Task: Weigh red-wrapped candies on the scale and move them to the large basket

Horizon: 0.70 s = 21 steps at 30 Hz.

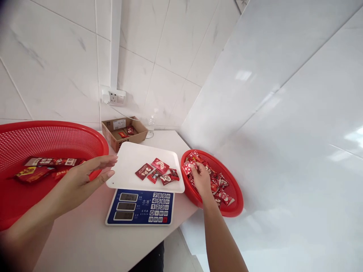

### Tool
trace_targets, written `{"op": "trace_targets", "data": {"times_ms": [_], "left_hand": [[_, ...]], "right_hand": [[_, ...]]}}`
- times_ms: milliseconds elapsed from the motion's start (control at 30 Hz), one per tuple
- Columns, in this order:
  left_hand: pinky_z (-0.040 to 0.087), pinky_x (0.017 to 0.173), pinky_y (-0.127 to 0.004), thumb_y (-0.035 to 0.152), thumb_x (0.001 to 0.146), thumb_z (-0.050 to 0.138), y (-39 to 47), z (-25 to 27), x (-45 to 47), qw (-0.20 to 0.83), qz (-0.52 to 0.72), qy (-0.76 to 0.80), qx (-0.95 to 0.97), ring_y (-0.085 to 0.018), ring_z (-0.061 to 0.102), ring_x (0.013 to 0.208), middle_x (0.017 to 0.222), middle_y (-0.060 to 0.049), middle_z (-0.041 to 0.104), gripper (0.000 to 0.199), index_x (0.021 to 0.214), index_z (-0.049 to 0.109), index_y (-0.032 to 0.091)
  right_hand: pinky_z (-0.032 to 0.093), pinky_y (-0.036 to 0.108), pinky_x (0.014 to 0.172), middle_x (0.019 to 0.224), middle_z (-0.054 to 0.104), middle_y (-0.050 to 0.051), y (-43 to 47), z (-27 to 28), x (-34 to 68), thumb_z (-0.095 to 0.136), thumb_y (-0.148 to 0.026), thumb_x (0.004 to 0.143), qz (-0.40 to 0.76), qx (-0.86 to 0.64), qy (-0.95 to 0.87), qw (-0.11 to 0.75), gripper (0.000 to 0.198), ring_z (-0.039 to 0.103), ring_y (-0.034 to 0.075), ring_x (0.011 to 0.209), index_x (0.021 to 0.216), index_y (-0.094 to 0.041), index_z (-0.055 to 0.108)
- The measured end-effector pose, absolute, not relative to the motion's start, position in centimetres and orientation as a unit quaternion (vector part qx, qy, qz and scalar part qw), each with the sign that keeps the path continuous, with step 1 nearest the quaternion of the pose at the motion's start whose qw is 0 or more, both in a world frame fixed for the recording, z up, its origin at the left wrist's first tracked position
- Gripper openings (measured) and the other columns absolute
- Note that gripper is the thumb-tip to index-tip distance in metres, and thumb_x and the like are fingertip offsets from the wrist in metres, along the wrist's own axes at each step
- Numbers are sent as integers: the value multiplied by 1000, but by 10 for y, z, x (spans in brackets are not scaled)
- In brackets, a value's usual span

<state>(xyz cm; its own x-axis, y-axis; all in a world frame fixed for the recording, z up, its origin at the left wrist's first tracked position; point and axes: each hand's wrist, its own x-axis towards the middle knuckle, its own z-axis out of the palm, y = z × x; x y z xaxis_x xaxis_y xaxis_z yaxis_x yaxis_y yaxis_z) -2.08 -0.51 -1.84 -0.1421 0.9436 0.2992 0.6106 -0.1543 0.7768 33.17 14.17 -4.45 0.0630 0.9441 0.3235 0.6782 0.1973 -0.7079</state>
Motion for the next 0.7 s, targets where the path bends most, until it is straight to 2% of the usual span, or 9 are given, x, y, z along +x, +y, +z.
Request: {"op": "trace_targets", "data": {"times_ms": [100,200,300,367,500,600,700], "left_hand": [[49,99,-40,56,86,48,-5,-18,-20,193,425,618,632,-27,60,118,126,-4,67,47,121,61,27],[49,100,-40,55,86,48,-5,-17,-19,196,422,617,634,-26,60,119,127,-4,66,46,121,61,27],[48,100,-40,56,86,48,-4,-16,-20,195,424,619,632,-26,60,118,127,-4,66,46,120,61,27],[48,100,-40,56,86,49,-5,-15,-21,196,429,618,629,-26,60,118,126,-4,67,47,120,61,27],[49,100,-41,57,85,50,-6,-15,-23,199,441,615,623,-27,60,117,125,-5,67,49,121,60,26],[48,99,-40,56,86,51,-6,-15,-24,198,443,617,620,-26,61,116,126,-5,67,47,121,60,26],[49,97,-38,53,87,51,-5,-14,-21,197,435,617,626,-25,62,114,122,-5,69,46,122,59,25]], "right_hand": [[47,40,95,114,69,10,132,-43,309,51,-46,84,186,-564,-699,398,41,62,25,103,113,-19,63],[44,40,101,125,65,7,122,-41,287,49,-31,82,186,-498,-775,341,39,59,22,113,118,-23,63],[37,39,109,136,58,4,113,-37,282,45,-22,82,132,-463,-831,280,44,50,21,127,121,-27,64],[36,41,110,136,57,5,108,-36,291,43,-25,85,84,-484,-821,291,43,48,21,129,122,-26,64],[43,42,103,129,62,10,101,-47,326,44,-36,87,43,-580,-753,308,43,55,25,119,123,-23,62],[48,41,91,118,68,12,95,-67,343,44,-42,87,45,-665,-704,246,44,62,28,106,119,-22,65],[48,41,78,102,72,16,89,-85,340,38,-45,91,-24,-736,-651,184,45,65,29,91,113,-21,69]]}}
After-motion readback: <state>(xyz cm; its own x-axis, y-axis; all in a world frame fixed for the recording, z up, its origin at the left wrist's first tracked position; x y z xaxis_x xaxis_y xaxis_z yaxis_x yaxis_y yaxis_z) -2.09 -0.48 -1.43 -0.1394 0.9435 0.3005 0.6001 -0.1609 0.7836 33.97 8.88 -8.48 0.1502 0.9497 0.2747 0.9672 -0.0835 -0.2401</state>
